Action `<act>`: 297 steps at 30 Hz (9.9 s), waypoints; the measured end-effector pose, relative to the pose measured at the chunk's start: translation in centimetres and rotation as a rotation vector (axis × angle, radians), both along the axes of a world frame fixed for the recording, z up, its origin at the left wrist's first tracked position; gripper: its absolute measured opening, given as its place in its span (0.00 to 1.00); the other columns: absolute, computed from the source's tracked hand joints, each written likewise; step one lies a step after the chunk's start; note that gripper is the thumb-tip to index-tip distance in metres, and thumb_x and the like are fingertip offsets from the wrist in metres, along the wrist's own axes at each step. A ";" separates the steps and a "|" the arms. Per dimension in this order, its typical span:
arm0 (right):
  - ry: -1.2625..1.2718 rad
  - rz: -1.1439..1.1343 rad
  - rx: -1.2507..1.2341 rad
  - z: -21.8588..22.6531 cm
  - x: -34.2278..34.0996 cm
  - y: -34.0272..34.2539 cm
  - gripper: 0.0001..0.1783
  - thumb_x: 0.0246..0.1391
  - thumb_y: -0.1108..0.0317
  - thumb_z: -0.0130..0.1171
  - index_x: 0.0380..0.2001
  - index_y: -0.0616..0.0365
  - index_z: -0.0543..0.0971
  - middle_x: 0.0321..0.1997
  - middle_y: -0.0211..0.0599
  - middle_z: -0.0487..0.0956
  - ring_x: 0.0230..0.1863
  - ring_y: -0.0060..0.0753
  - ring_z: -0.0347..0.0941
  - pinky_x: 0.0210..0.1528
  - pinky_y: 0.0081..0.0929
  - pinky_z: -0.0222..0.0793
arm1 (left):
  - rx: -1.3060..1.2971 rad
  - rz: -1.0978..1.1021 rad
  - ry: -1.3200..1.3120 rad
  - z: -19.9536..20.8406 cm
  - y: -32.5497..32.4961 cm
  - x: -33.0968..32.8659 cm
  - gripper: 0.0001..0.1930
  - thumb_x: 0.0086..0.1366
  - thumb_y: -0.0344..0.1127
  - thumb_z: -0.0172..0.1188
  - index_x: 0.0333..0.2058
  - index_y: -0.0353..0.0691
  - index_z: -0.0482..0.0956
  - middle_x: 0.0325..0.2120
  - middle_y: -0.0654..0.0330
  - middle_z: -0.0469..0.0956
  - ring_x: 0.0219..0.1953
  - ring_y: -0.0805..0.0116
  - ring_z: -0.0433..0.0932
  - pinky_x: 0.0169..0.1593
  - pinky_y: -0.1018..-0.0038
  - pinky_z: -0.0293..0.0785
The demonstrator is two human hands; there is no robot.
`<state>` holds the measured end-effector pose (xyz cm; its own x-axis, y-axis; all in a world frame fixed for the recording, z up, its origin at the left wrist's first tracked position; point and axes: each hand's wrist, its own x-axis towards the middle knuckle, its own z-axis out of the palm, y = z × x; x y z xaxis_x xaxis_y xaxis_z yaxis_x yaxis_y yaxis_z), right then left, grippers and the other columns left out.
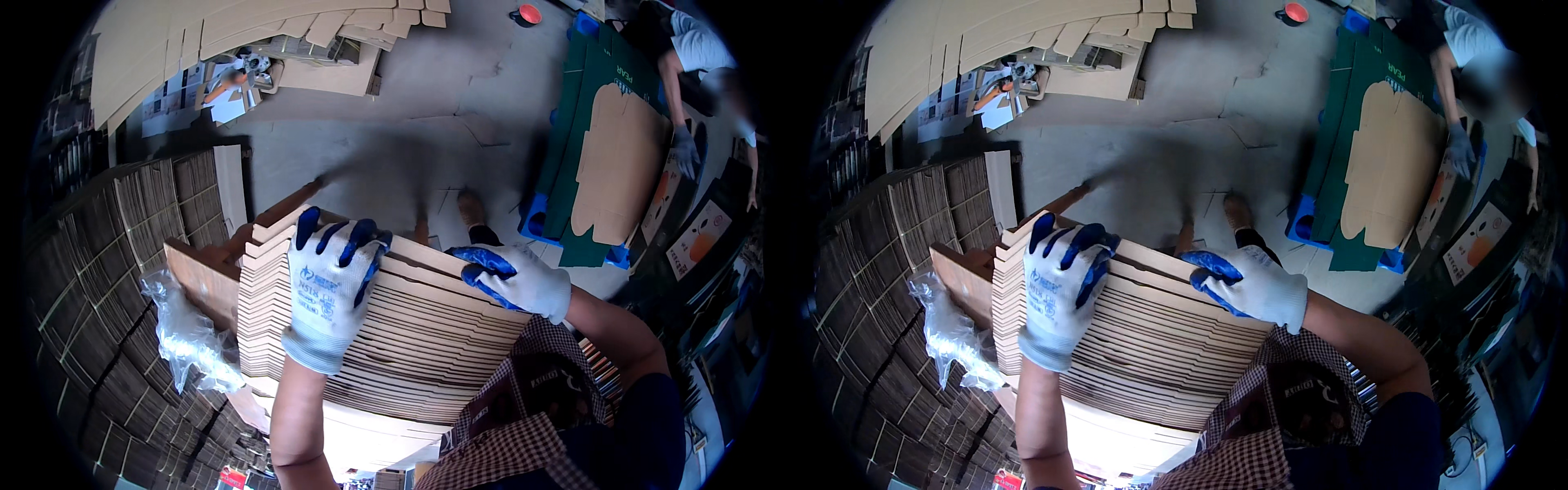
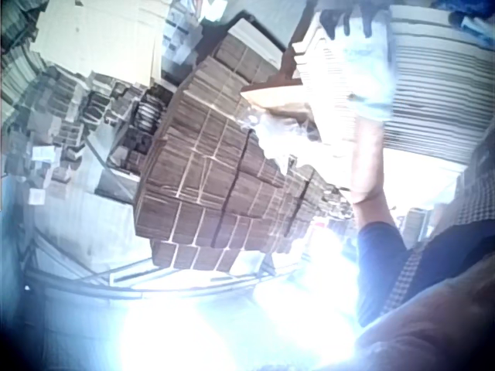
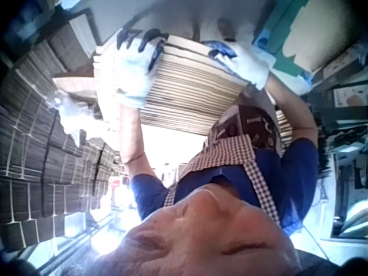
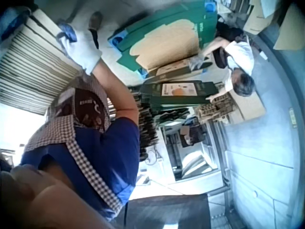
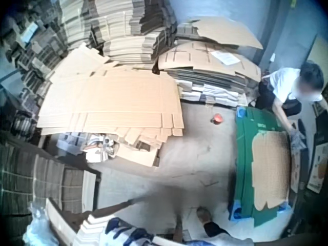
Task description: The person stacks flat cardboard pieces on a workbench, then uses a cloth to spread a white paste from a plastic bag across the cardboard surface. Another worker assembles boxes nearby.
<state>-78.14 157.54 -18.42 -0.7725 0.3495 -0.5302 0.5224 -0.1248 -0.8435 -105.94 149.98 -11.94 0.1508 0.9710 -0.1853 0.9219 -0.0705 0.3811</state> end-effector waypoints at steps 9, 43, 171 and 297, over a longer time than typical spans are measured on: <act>-0.016 -0.003 0.038 -0.3 0.1 -0.4 0.23 0.68 0.59 0.56 0.64 0.48 0.73 0.34 0.44 0.83 0.29 0.35 0.80 0.33 0.26 0.79 | -0.205 -0.019 -0.016 0.3 0.7 -1.1 0.20 0.51 0.34 0.70 0.45 0.42 0.81 0.45 0.51 0.74 0.51 0.50 0.72 0.66 0.50 0.60; -0.253 0.028 -0.205 0.9 -1.1 0.4 0.26 0.59 0.65 0.65 0.60 0.56 0.75 0.44 0.41 0.85 0.42 0.35 0.84 0.50 0.27 0.80 | 0.004 -0.039 -0.147 1.4 -3.0 5.2 0.22 0.56 0.40 0.66 0.49 0.39 0.80 0.51 0.51 0.75 0.62 0.50 0.69 0.69 0.42 0.60; -0.428 0.278 0.644 4.7 -1.7 -4.5 0.62 0.45 0.39 0.73 0.74 0.53 0.51 0.73 0.49 0.61 0.69 0.53 0.63 0.72 0.53 0.56 | -0.130 0.028 -0.137 0.5 -13.3 7.9 0.55 0.53 0.76 0.57 0.71 0.43 0.58 0.73 0.56 0.53 0.74 0.51 0.53 0.75 0.47 0.41; -0.223 -0.619 -0.206 9.8 6.2 -21.6 0.16 0.54 0.80 0.63 0.47 0.61 0.81 0.40 0.39 0.84 0.40 0.29 0.82 0.46 0.25 0.80 | 0.152 0.245 0.107 1.8 -17.5 -2.5 0.25 0.58 0.36 0.68 0.55 0.38 0.80 0.60 0.48 0.74 0.64 0.48 0.69 0.72 0.55 0.54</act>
